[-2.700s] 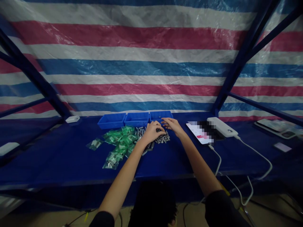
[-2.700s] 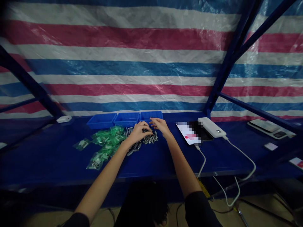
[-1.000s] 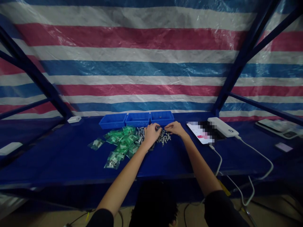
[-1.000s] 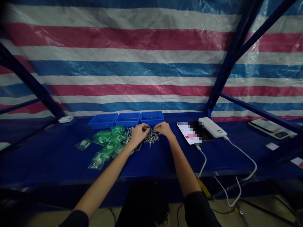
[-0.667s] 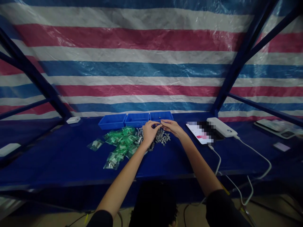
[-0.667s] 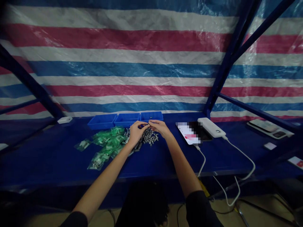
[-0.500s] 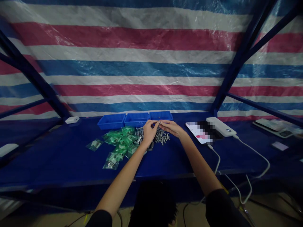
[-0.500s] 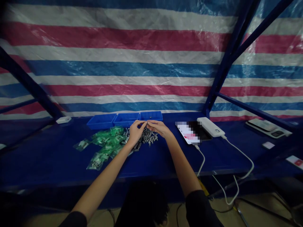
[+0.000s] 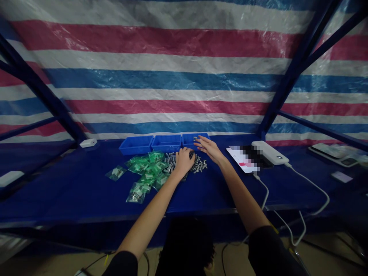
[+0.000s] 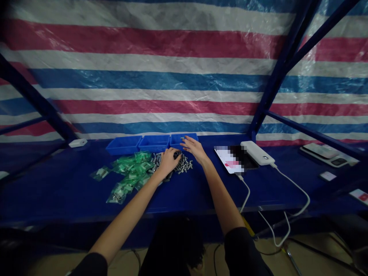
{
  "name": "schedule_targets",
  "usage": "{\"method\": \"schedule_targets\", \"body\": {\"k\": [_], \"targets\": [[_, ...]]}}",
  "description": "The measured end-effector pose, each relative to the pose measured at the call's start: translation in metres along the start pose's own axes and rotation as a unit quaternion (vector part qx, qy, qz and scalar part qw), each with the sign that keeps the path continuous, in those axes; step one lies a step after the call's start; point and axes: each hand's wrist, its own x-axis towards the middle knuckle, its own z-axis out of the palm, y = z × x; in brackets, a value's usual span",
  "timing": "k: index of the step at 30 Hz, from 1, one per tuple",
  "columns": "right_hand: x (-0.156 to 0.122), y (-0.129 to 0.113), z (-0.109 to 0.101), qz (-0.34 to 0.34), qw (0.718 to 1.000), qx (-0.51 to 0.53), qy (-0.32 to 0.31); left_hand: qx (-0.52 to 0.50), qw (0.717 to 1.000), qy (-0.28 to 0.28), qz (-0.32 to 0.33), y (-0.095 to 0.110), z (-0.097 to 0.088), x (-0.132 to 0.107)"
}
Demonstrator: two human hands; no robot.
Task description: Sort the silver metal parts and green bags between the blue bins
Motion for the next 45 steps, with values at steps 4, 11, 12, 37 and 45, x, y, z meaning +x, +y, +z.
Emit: {"method": "schedule_targets", "body": {"k": [4,11,12,37,45], "targets": [[-0.001,0.007,-0.008,-0.04,0.983,-0.18,0.006,0.019,0.999,-0.03,0.008,-0.003,0.003,0.0],[-0.001,0.031,-0.016,-0.097,0.9,-0.425,-0.021,0.005,1.0,0.003,-0.017,-0.005,0.001,0.001],[-0.001,0.032,-0.015,-0.095,0.895,-0.436,-0.013,-0.005,1.0,0.011,-0.023,-0.005,0.001,0.001],[0.002,0.013,0.004,0.082,0.992,-0.006,0.093,-0.243,0.965,0.097,-0.023,-0.007,0.006,0.012],[0.006,0.008,-0.005,-0.047,0.997,-0.064,0.022,-0.219,0.973,0.056,-0.051,-0.007,0.005,0.01]]}}
